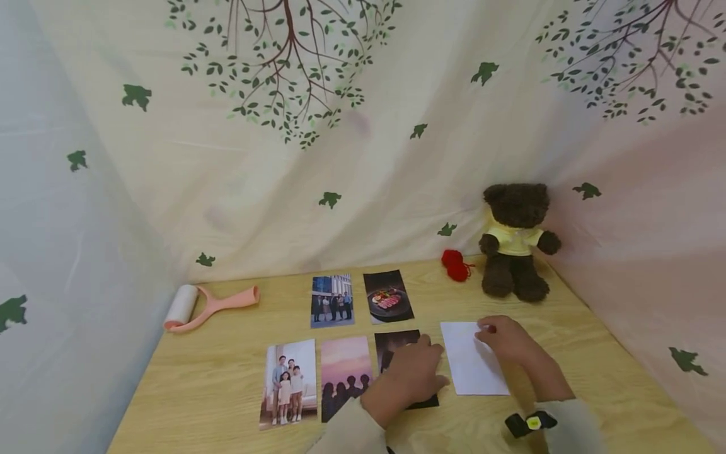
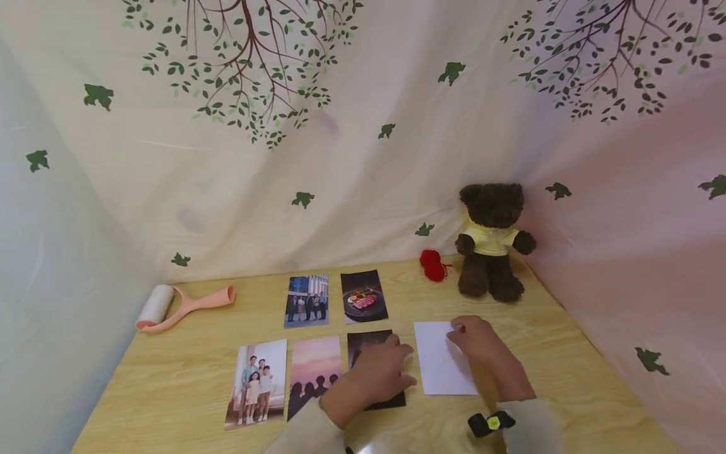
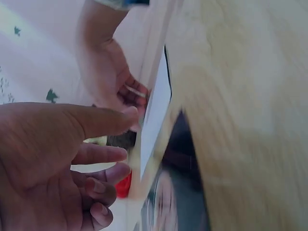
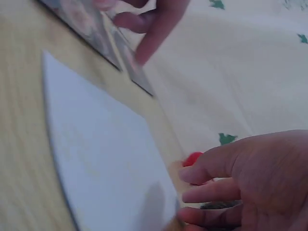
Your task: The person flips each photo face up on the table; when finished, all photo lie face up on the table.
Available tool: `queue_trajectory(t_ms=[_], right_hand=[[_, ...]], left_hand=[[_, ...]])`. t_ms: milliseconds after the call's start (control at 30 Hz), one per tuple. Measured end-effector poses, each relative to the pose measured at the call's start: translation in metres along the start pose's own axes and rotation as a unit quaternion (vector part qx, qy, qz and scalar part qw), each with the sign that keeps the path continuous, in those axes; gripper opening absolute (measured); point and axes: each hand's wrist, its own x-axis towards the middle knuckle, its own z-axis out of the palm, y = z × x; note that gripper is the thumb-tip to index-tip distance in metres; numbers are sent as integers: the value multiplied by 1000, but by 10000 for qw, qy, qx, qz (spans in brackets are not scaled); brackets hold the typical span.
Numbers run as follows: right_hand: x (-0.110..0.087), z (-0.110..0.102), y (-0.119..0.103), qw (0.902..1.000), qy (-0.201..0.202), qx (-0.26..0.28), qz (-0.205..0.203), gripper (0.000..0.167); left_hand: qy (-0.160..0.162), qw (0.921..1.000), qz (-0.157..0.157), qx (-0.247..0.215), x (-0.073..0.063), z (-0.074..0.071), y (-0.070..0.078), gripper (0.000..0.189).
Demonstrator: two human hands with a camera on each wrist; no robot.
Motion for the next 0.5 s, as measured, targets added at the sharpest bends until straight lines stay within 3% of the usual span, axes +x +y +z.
queue_trajectory(t_ms=[200, 333, 500], right_hand=[[3, -14, 17, 9990, -409, 15, 204, 45], [3, -13, 19, 9984, -537, -37, 183, 46], [2, -13, 18, 9987, -473, -53, 175, 47]], left_hand=[[-77, 9997, 22, 222, 17, 9, 25, 41], [-353, 9991, -71, 240, 21, 14, 27, 41], [-409, 9989, -85, 212, 23, 17, 25, 43]])
